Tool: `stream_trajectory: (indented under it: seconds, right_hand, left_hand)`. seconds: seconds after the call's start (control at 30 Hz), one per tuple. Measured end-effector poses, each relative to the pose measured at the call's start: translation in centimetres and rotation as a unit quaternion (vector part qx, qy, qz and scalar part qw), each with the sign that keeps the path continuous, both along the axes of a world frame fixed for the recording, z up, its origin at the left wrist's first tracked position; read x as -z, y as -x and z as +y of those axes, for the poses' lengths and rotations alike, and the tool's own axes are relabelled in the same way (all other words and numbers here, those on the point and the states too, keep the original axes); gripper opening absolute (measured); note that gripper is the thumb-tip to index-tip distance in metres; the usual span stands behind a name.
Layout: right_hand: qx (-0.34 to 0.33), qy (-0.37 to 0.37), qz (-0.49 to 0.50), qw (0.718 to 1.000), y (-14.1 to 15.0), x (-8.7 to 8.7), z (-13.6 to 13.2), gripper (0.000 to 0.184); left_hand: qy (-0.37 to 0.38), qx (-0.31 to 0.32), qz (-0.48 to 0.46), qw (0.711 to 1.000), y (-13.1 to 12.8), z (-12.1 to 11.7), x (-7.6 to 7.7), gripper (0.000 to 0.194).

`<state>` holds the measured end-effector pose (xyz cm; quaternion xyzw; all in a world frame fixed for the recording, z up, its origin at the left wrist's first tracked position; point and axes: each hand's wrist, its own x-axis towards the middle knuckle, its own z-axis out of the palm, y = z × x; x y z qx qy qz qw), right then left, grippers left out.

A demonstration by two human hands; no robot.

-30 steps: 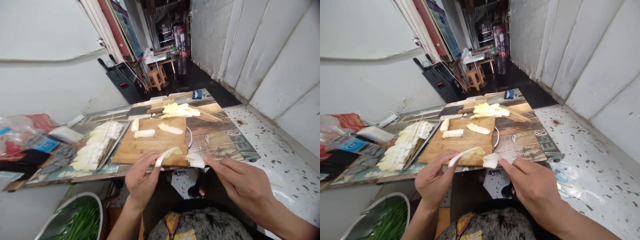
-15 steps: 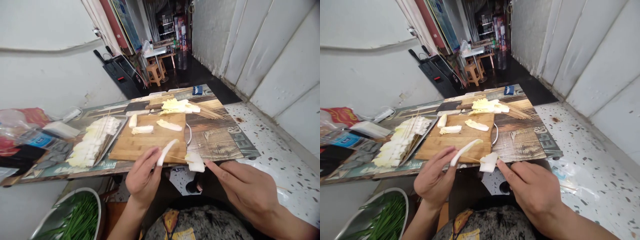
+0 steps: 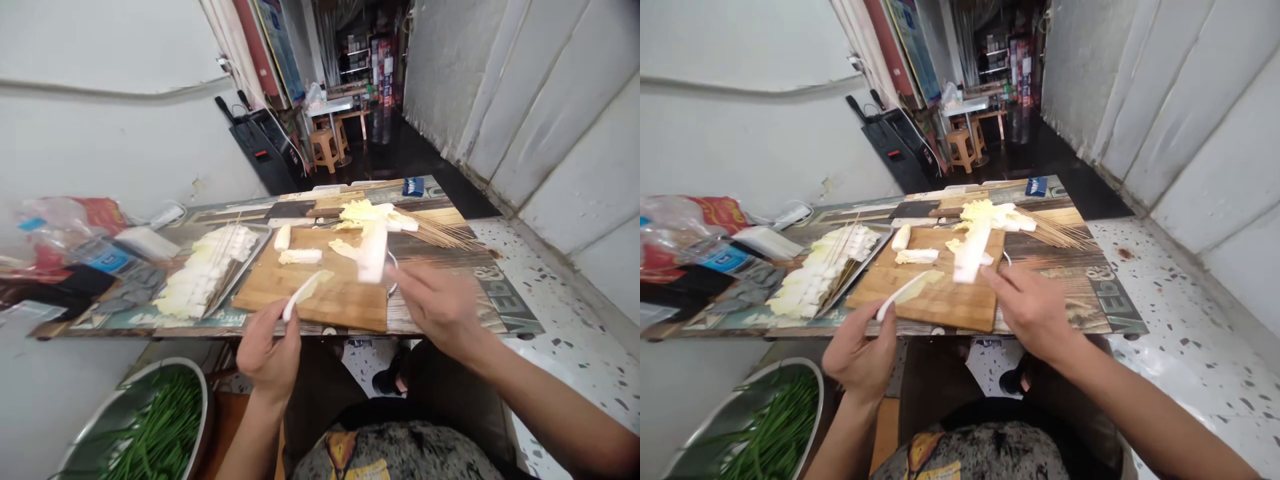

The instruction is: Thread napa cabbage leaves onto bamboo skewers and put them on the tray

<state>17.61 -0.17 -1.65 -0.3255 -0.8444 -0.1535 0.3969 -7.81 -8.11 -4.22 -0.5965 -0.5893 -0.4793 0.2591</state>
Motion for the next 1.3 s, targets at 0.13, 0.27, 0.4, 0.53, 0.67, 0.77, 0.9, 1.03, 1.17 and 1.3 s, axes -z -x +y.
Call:
stream_trajectory:
  seconds: [0.13,0.27,0.4,0.53,0.67,0.77,0.9,1.03,1.17,1.3]
  right_hand:
    - [-0.041,0.131,-0.056,0.989,0.8,5.2,-1.2,0.030]
    - [-0.032,0.171,-0.067,0.983,0.4,6.6,-2.0,0.029]
    - [-0.033,0.189,-0.086,0.978,0.9,5.7,-2.2,0.026]
    - [-0.028,0.194,-0.090,0.976,1.3,5.5,-2.1,0.024]
    - [-0.007,0.165,-0.072,0.984,0.7,5.0,-2.4,0.020]
    - [0.005,0.114,-0.062,0.992,-0.2,3.5,-3.3,0.021]
    - [-0.033,0.089,-0.089,0.991,-1.3,0.6,-5.6,0.025]
    - [-0.060,0.101,-0.113,0.987,-2.1,-1.3,-7.3,0.031]
    - [-0.068,0.106,-0.120,0.985,-2.3,-1.6,-7.5,0.033]
    - [-0.061,0.103,-0.125,0.985,-2.0,-1.6,-7.2,0.033]
  left_hand:
    - [0.055,0.039,0.007,0.998,0.4,-0.2,1.6,0.019]
    - [0.071,0.061,0.013,0.996,0.7,-0.5,2.9,0.027]
    - [0.084,0.064,0.011,0.994,0.8,-0.9,3.5,0.027]
    - [0.087,0.037,-0.016,0.995,0.6,-1.1,3.7,0.023]
    - [0.067,-0.001,-0.011,0.998,0.6,-1.3,3.7,0.025]
    - [0.070,0.015,0.002,0.997,0.4,-1.5,3.3,0.024]
    - [0.066,0.037,0.015,0.997,-0.1,-2.1,1.9,0.027]
    - [0.083,0.076,-0.012,0.994,-0.7,-3.0,0.2,0.032]
    - [0.088,0.116,-0.010,0.989,-1.1,-3.4,-0.8,0.039]
    - [0.091,0.131,0.004,0.987,-1.3,-3.2,-1.3,0.038]
